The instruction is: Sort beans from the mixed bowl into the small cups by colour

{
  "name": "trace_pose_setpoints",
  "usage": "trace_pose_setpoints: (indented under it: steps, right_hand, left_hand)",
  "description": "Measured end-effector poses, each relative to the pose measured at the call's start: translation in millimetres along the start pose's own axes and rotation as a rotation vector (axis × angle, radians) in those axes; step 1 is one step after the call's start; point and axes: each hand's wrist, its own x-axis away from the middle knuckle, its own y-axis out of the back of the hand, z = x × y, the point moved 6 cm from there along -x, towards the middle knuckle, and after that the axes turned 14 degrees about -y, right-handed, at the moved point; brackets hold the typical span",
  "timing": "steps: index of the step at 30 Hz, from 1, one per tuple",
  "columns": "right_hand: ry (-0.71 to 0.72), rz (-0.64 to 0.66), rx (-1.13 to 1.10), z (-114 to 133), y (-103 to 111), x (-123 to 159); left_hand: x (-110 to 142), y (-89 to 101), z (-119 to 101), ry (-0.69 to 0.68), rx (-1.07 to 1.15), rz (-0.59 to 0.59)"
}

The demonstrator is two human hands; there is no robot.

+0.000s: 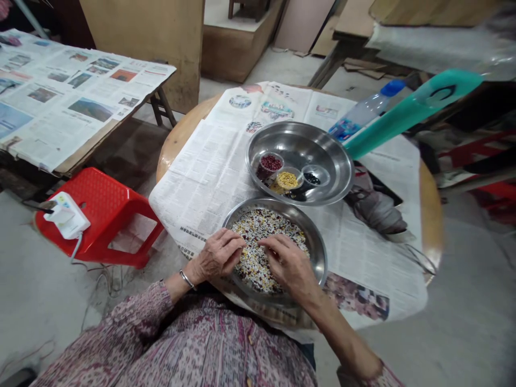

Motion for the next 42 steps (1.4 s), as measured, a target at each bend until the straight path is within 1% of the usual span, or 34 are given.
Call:
trace_pose_setpoints:
  steps: [3,5,7,9,10,11,13,15,17,19,22,26,29,31,34,36,38,41,42]
  right_hand:
    - [0.029,-0.009,0.104,-2,6,-3]
    - [0.012,-0.086,0.118,-6,22,-10]
    - [-0.076,-0.226,0.109,-17,48,-24]
    - [-0.222,-0.368,0.143,-37,79,-47]
    - [-0.284,-0.408,0.188,-48,92,-61]
    - [-0.34,-0.419,0.249,-59,102,-77]
    - [-0.424,-0.346,0.312,-83,112,-109]
    - [-0.463,-0.301,0.327,-103,114,-135]
    - [-0.51,-0.225,0.329,-121,106,-154]
    - [-0.55,-0.172,0.307,-137,95,-166]
    - [-0.544,-0.185,0.261,-151,83,-174]
    - [-0.493,-0.239,0.252,-158,79,-176]
    - [-0.453,-0.274,0.219,-153,83,-174]
    - [-0.423,-0.304,0.191,-145,89,-170]
    - [-0.356,-0.371,0.173,-121,98,-152]
    - [-0.281,-0.386,0.158,-97,94,-129]
    - [-0.173,-0.284,0.127,-66,74,-97]
    - [0.035,-0.065,0.083,-13,25,-41]
    - [0.093,-0.011,0.083,3,9,-25]
  left_hand:
    - [0,-0.8,0,-0.013,-0.005,0.015]
    - [0,-1.4,0,-0.013,-0.003,0.019]
    - [0,-1.9,0,-0.012,0.005,0.019]
    - [1,-1.8,1,-0.005,0.011,0.015]
    - [1,-1.7,1,-0.002,0.015,0.014]
    - [1,-1.5,1,-0.001,0.019,0.013]
    - [1,-0.7,1,-0.007,0.03,0.01]
    - [1,0.1,1,-0.018,0.042,0.004]
    - [1,0.7,1,-0.027,0.047,-0.002]
    - [1,0.4,1,-0.024,0.045,-0.001]
    - [1,-0.6,1,-0.017,0.027,0.008]
    - [0,-0.7,0,-0.015,0.008,0.017]
    - [0,0.3,0,-0.011,0.012,0.012]
    - [-1,0.6,0,-0.014,0.015,0.009]
    - [-1,1.0,0,-0.023,0.023,0.001]
    - [-1,2.4,-1,-0.015,0.027,-0.016]
    - [0,4.1,-1,0.016,0.04,-0.034]
    - [2,6.4,0,0.068,0.067,-0.059]
    - [3,6.8,0,0.075,0.071,-0.068]
